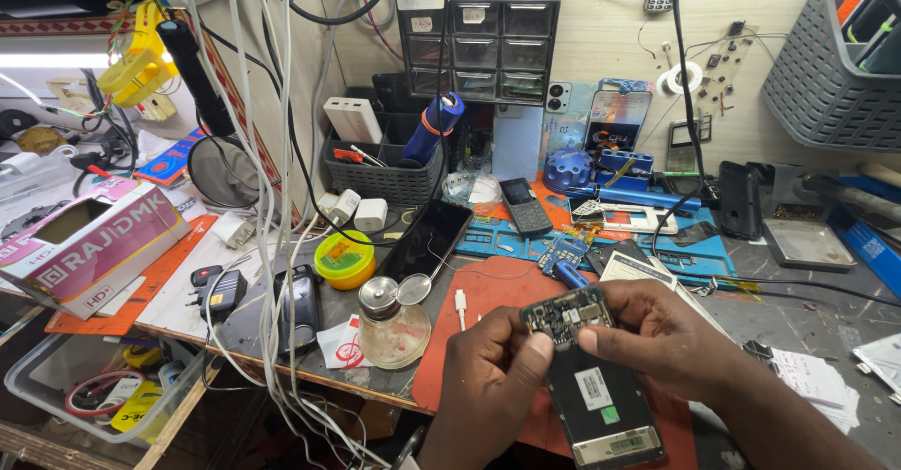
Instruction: The person disassembles a mobile phone, removes the battery, and uses a blue electric screwdriver to remove screws from the phone's back cover. The person handles the phone, battery, and screwdriver throughout the process.
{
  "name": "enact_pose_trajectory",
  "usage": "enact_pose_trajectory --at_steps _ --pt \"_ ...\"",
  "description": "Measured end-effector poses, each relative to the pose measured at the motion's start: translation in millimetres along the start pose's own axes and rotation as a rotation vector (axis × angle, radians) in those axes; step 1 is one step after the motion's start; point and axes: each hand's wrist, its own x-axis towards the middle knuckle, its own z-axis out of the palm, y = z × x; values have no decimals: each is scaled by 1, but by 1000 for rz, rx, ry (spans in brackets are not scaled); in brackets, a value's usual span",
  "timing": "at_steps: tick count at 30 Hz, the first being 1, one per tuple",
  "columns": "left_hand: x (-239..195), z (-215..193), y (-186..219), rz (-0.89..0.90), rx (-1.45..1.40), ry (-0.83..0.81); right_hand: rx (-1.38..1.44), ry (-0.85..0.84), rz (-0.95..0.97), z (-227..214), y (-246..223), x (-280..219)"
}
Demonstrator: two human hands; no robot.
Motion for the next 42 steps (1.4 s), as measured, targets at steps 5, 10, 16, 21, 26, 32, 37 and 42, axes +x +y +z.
enact_pose_trajectory --at_steps 5,10,16,21,26,32,37,42 --pt "2 -4 3 -143 -67 -16 208 -54 -58 -8 9 6" --pt "6 -5 2 -185 -200 37 260 21 -51 -14 13 9" --pt "4 -1 2 -154 -119 58 -21 66 -26 -6 5 7" --pt "5 -5 -1 -195 -140 -17 -67 107 10 3 -5 7" --pt "6 -8 -3 -163 -151 -45 -53 109 16 5 -7 6" --pt "6 -8 0 -199 -134 -28 99 336 -33 -10 -7 14" --pt "10 -5 3 -190 -308 -69 107 371 -204 -21 -6 13" --pt "16 -7 -1 -123 -302 -41 -145 495 -355 -18 -20 7"
